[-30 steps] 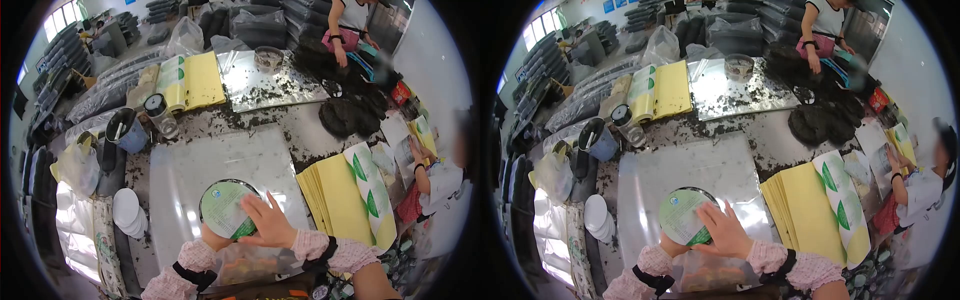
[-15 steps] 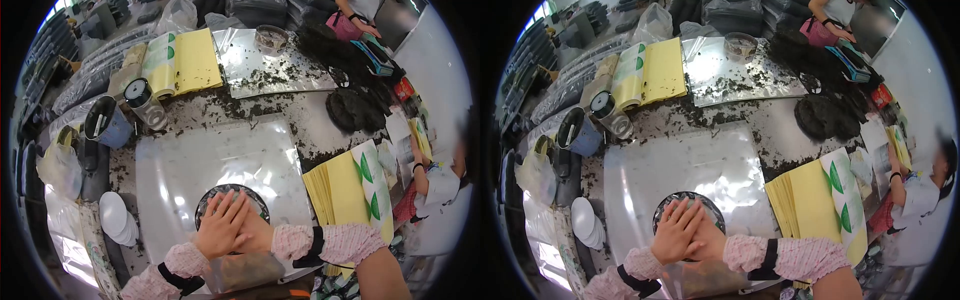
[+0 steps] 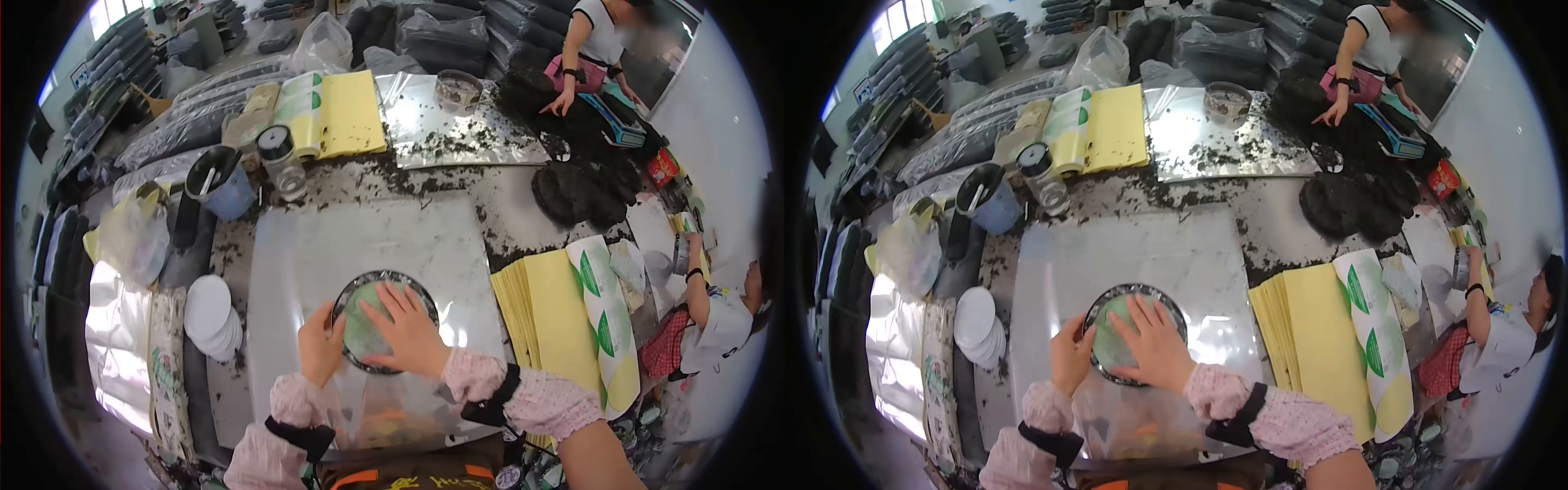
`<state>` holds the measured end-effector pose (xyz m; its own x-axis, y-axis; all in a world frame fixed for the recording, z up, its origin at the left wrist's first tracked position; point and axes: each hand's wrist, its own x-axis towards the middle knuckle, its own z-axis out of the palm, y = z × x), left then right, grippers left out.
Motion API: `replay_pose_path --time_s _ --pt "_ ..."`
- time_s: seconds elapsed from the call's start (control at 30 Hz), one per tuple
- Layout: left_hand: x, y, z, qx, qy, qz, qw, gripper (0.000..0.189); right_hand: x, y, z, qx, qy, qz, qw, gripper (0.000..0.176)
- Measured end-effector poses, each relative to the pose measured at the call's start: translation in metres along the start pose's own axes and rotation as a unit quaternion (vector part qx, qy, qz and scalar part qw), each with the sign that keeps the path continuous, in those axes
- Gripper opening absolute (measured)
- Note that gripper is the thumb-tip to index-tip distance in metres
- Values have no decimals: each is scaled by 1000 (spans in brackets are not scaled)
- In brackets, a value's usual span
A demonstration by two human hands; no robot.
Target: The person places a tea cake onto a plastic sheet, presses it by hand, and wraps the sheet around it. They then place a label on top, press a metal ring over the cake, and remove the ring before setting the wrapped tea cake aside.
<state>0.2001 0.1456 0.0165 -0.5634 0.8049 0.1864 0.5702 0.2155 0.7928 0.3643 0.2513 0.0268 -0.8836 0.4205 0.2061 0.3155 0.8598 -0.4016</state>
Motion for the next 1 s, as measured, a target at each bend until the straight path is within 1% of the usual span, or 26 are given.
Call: replay_pose_path --time_s 0.03,0.07,0.1,0.13,0.17,0.2,0.23,0.3,0.33,0.37,0.43,0.47,0.53,0.57,0.63,0.67,0.73,0.77,0.8,0.83,0.9,0.93,0.97,1.0 --pt "-6 -3 -3 -22 -9 -59 998 29 -5 -4 4 -17 -2 1 1000 91" --pt "-6 13 -5 8 69 9 998 25 -3 -5 5 -37 2 0 999 91" --pt "-7 37 -10 13 64 95 993 28 -1 -6 4 -57 5 1 998 90" --pt "-12 65 -16 19 55 174 983 30 4 -8 0 -49 -115 50 991 89" --pt "-16 80 -14 33 55 304 950 32 0 -3 23 -28 44 3 999 82" --pt "-17 94 -10 11 44 323 945 30 -6 6 34 -16 70 -18 997 83" --pt "-18 102 -3 46 55 328 942 27 -6 13 29 -5 101 -44 994 84" --pt "-20 95 0 20 69 325 943 25 -17 22 3 -30 102 47 993 89" --pt "-26 95 -2 24 65 309 949 24 -22 27 5 -41 110 87 989 94" --pt "-34 96 -6 31 57 289 955 23 -20 31 17 38 104 84 990 90" --pt "-50 96 -23 69 42 231 970 22 4 -9 26 110 189 33 975 69" --pt "-56 100 -34 97 32 194 976 22 4 -34 27 153 194 7 969 65" --pt "-69 93 -48 150 15 129 980 21 -11 -74 33 232 125 -48 963 57" --pt "-75 87 -53 167 9 101 981 21 -19 -87 34 263 60 -76 960 53" --pt "-81 82 -61 187 -7 58 981 21 -26 -92 43 305 -72 -111 943 46" --pt "-80 80 -67 171 -12 27 985 24 -24 -85 43 314 -145 -98 933 42" --pt "-76 42 -59 68 40 0 997 24 -13 -66 40 300 -252 -71 917 35" --pt "-75 16 -50 15 60 -14 998 24 -12 -58 34 268 -248 -62 929 31" --pt "-75 -15 -41 -71 38 -54 995 21 -17 -52 28 242 -204 -59 947 36" --pt "-75 -38 -40 -157 15 -97 983 20 -20 -58 7 129 -171 -67 975 38" --pt "-76 -50 -85 -152 -60 -134 977 19 -40 -51 0 125 -38 -103 986 46" --pt "-77 -60 -114 -32 -107 -27 993 18 -53 -48 -5 115 -7 -71 991 50" --pt "-78 -70 -142 89 -149 84 981 17 -71 -46 -9 104 25 -41 993 55" --pt "-82 -82 -165 95 -228 113 962 16 -86 -44 -13 89 59 -13 994 60"
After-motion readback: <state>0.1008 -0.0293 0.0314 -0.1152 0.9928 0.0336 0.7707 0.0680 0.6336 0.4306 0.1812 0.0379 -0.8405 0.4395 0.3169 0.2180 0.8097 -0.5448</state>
